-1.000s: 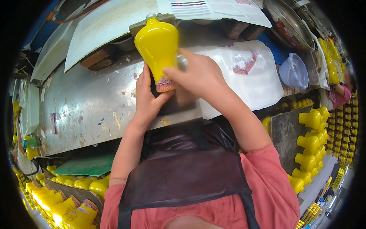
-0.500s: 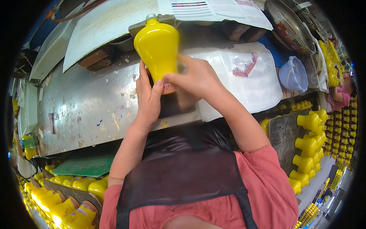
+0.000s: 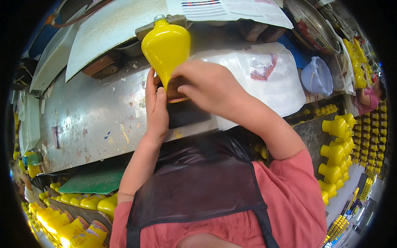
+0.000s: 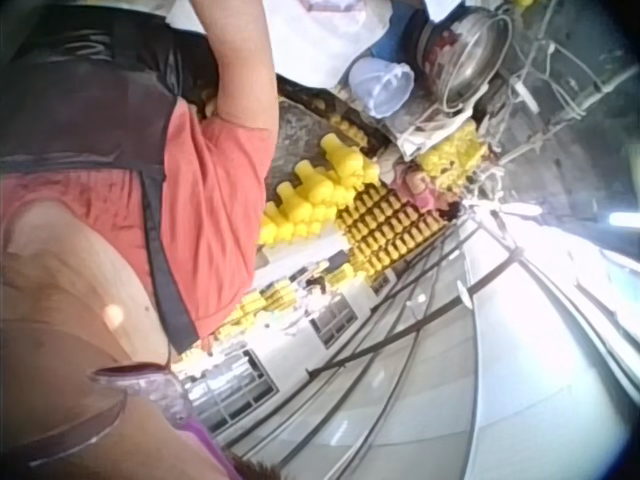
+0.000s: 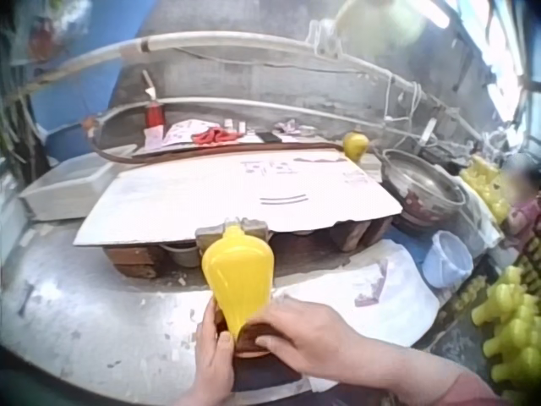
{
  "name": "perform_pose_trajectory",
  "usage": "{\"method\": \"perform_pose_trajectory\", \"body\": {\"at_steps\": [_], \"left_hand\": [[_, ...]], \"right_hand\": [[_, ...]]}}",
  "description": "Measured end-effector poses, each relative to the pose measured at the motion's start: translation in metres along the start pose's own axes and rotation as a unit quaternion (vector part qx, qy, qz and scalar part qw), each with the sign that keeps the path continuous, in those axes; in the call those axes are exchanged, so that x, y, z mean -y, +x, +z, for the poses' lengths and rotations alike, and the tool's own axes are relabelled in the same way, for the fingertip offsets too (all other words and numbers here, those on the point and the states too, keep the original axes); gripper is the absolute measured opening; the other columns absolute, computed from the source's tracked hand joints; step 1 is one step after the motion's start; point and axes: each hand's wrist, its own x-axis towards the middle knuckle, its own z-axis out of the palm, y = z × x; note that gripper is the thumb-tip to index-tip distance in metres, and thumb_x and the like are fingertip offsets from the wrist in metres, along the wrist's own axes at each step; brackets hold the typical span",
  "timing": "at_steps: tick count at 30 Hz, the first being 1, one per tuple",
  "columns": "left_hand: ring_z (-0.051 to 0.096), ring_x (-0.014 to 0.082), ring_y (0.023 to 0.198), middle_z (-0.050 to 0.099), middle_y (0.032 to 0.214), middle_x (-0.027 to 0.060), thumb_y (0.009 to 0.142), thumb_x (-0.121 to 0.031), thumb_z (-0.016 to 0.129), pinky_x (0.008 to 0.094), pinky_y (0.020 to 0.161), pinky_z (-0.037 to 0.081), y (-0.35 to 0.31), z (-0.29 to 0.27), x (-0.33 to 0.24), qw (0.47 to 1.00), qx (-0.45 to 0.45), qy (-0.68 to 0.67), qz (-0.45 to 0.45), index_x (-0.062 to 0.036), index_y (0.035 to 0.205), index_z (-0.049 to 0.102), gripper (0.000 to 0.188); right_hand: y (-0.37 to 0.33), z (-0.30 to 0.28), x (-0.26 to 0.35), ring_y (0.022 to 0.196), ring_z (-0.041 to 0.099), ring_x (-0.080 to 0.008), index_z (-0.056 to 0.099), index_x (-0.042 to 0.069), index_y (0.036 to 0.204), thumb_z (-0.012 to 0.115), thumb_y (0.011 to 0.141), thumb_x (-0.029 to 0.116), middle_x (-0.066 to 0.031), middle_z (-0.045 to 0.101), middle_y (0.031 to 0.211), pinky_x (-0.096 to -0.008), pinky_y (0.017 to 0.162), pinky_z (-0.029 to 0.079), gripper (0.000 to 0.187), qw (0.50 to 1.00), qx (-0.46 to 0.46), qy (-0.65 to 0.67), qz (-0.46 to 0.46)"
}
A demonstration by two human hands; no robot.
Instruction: The person applies small decorative stickers to the surface of a yellow plastic object, smoothing each one with their fingers. They rotate the object to reach different areas and continue applying stickers across its body.
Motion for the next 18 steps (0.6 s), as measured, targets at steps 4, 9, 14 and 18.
{"method": "perform_pose_trajectory", "body": {"at_steps": [4,9,14,18], "left_hand": [[0.043,0.0383,0.134,0.045,0.146,0.0248,0.088,-0.024,0.066,0.0482,0.114,0.033,-0.002,-0.003,-0.001,0.991,0.032,0.076,0.106,0.0018,0.158,0.025,0.086],[0.043,0.0283,0.138,0.042,0.15,0.0173,0.089,-0.028,0.071,0.0415,0.118,0.031,-0.002,-0.002,-0.005,0.992,0.032,0.093,0.073,-0.0006,0.16,0.022,0.091],[0.047,0.0289,0.131,0.05,0.139,0.0185,0.094,-0.029,0.066,0.0418,0.114,0.034,0.001,-0.001,-0.008,0.981,0.013,0.174,0.086,0.0004,0.159,0.023,0.083],[0.045,0.0323,0.133,0.049,0.142,0.0218,0.097,-0.031,0.059,0.0427,0.114,0.034,0.007,0.002,-0.005,0.978,-0.008,0.193,0.084,0.0003,0.159,0.025,0.077]], "right_hand": [[0.013,0.001,0.012,0.065,0.062,-0.0285,0.068,0.009,0.111,0.075,0.081,0.003,-0.0108,0.059,0.077,-0.0394,0.061,0.052,0.032,0.982,-0.065,-0.167,-0.064],[0.016,0.001,0.018,0.068,0.062,-0.0283,0.066,0.009,0.113,0.075,0.075,0.008,-0.0081,0.056,0.078,-0.0386,0.06,0.052,0.039,0.975,0.011,-0.173,-0.136],[0.011,-0.003,0.004,0.074,0.067,-0.0293,0.066,0.008,0.112,0.078,0.074,0.012,-0.0106,0.063,0.086,-0.0396,0.063,0.054,0.04,0.972,-0.011,-0.207,-0.111],[-0.007,0.003,-0.005,0.08,0.069,-0.023,0.067,0.005,0.117,0.08,0.081,0.003,-0.0104,0.069,0.097,-0.031,0.068,0.055,0.038,0.994,-0.094,-0.039,-0.043]]}}
